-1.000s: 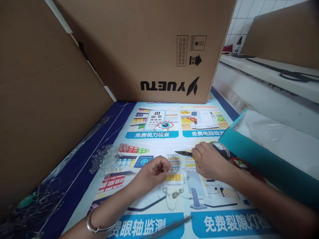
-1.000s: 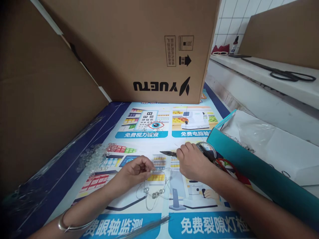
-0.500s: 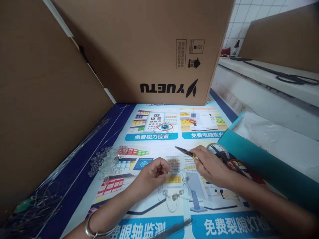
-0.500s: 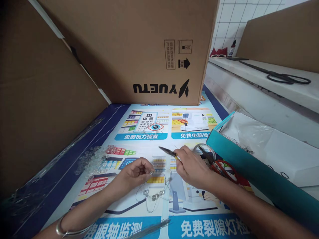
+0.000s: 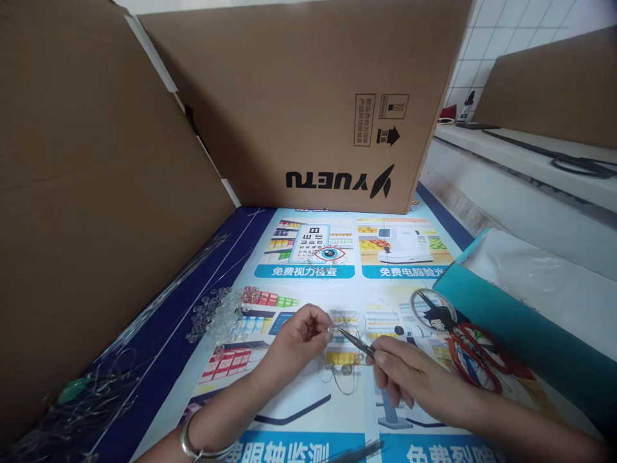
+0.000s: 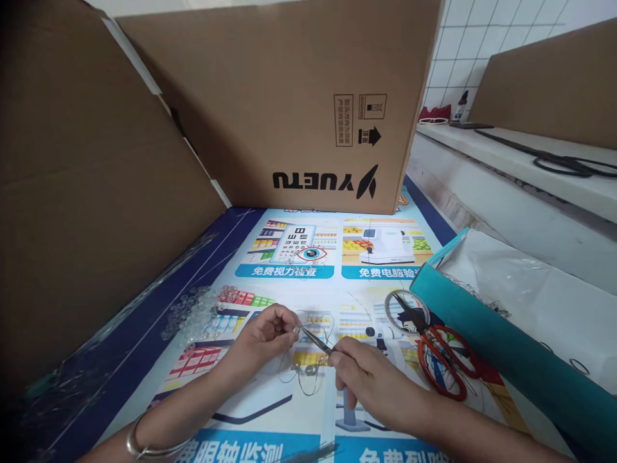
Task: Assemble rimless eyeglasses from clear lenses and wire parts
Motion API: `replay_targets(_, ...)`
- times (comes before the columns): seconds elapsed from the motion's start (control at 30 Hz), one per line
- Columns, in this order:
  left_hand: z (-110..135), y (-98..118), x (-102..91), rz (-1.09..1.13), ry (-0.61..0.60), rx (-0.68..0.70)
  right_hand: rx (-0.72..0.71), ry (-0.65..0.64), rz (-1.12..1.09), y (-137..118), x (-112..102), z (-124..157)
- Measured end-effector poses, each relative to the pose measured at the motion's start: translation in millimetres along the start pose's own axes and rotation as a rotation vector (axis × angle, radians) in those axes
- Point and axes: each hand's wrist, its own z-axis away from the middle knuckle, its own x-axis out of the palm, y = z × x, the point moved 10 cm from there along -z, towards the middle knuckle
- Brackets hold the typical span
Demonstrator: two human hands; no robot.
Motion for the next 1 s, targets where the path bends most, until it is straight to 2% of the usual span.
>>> replay_targets(0.4,3.3,3.1,0.8,0.046,0.026,0.002,0.05,-0.02,-0.103,17.8,3.8,-8.6)
replay_targets(1.0,3.3,3.9,2.2,0.026,0.013,0.012,-0.022,0.022,0.009,4.2,-4.3,-7.3)
